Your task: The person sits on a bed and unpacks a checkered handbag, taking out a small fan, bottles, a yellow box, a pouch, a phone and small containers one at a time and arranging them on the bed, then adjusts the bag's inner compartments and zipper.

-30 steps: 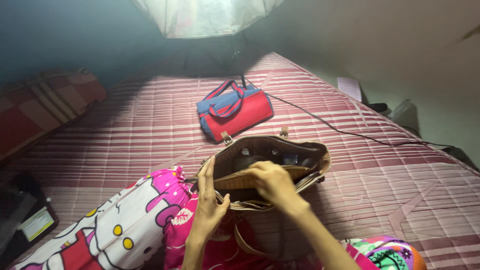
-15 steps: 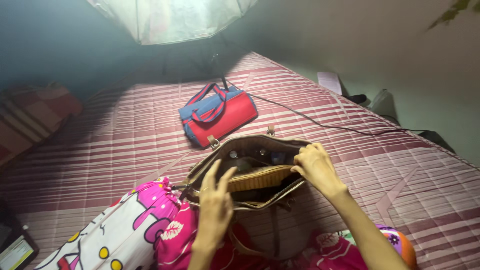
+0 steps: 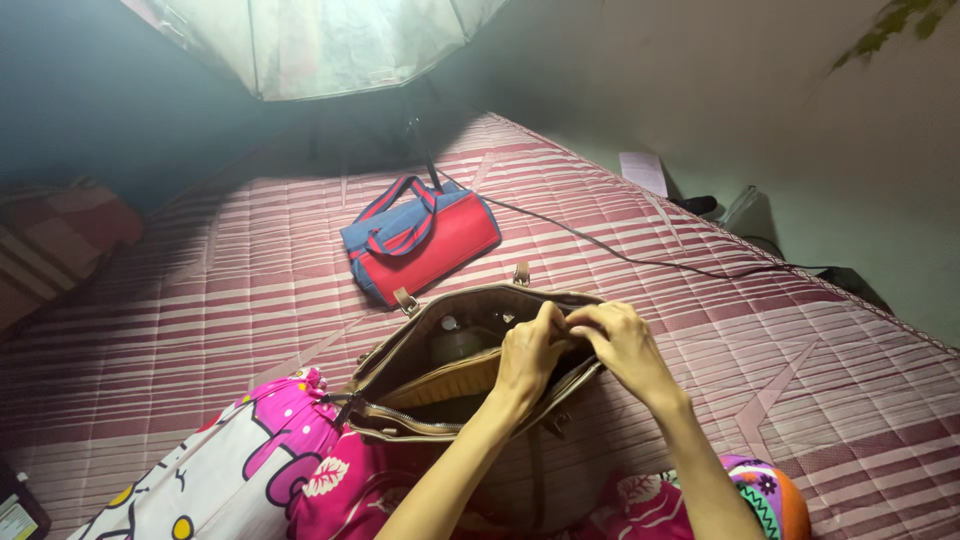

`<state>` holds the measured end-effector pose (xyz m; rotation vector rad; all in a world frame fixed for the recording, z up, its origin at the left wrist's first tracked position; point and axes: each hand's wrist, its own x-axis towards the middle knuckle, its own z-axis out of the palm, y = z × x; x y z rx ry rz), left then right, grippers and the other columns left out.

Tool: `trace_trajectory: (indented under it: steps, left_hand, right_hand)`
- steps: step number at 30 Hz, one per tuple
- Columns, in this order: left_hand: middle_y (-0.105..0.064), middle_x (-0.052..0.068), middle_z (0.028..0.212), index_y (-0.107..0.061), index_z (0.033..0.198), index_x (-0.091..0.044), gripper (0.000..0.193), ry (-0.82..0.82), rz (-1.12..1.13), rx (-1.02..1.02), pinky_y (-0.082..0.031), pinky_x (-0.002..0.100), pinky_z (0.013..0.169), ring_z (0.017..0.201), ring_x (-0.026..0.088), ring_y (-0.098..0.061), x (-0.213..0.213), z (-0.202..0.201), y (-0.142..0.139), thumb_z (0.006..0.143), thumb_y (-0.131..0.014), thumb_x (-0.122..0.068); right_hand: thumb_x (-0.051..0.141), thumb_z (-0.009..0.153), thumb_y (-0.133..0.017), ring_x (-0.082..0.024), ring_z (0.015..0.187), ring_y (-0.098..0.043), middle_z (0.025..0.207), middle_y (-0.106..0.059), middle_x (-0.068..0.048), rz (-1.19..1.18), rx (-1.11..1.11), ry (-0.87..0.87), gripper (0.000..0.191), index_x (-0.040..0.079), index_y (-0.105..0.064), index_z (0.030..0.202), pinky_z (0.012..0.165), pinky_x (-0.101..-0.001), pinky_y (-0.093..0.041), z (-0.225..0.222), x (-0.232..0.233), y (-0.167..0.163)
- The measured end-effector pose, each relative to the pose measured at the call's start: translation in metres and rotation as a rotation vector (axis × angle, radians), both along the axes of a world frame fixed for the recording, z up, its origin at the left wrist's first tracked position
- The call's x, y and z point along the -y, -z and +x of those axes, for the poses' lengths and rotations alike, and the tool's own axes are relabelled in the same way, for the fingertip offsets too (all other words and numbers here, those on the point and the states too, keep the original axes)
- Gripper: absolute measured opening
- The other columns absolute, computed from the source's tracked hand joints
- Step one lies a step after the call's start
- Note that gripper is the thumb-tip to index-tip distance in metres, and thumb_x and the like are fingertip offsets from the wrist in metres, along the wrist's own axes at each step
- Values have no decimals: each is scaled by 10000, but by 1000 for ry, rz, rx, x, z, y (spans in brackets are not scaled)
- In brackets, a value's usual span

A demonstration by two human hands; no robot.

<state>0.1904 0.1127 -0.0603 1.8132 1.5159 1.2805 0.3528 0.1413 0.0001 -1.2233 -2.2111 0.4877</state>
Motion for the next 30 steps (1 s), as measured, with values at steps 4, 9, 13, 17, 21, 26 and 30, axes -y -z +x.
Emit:
trace_trajectory:
  steps: [4,9,13,17,21,26,30]
  left_hand:
    - [-766,112,852,-769,914,-82,84,-20,62,-9,-589,399,673,750,308,-753,10,-3,-5,835,-796,-90]
    - [-734,78,895,-769,908,-82,91,-55,127,-2,-600,366,664,747,272,-742,13,-5,-11,817,-774,-92]
    - [-684,81,875,-704,873,-63,108,-45,255,-45,-583,383,663,749,287,-709,13,-9,-15,786,-763,-88]
    - [-667,104,888,-649,926,-53,74,-7,219,-133,-579,408,641,741,317,-702,8,-14,-18,890,-714,-56]
    - [-657,128,970,-631,1042,-44,131,22,162,-137,-569,441,647,774,358,-691,6,-18,-22,920,-680,-48]
    - [-661,142,944,-684,1019,-39,215,56,191,-70,-564,449,693,837,359,-688,10,-19,-14,831,-757,-114]
    - [-656,138,911,-745,917,-59,151,53,139,-206,-558,449,730,877,347,-669,0,-18,2,776,-777,-101]
  right_hand:
    - [96,813,-739,-197,910,-763,863,-791,-28,-153,-75,-20,317,90,-669,1122,884,-363,-537,2,7,-5]
    - [121,775,-814,-193,863,-748,835,-766,-11,33,-151,62,278,84,-673,1012,923,-361,-537,-9,12,3]
    - [134,763,-829,-214,895,-721,834,-763,-40,42,-96,32,292,93,-703,1022,957,-394,-495,-6,10,9]
    - [107,756,-811,-262,1002,-679,949,-745,-99,125,49,-124,330,82,-699,1066,1024,-431,-443,0,4,-2]
    - [77,785,-782,-257,984,-683,924,-743,-102,157,142,-97,330,92,-685,1100,1081,-464,-397,-9,5,-2]
    - [76,787,-758,-161,858,-739,798,-769,1,-4,-47,-19,373,100,-608,1127,1100,-434,-356,-15,7,-1]
    - [85,793,-786,-161,873,-731,777,-765,3,48,-54,-50,299,92,-636,1052,1112,-436,-350,-11,12,3]
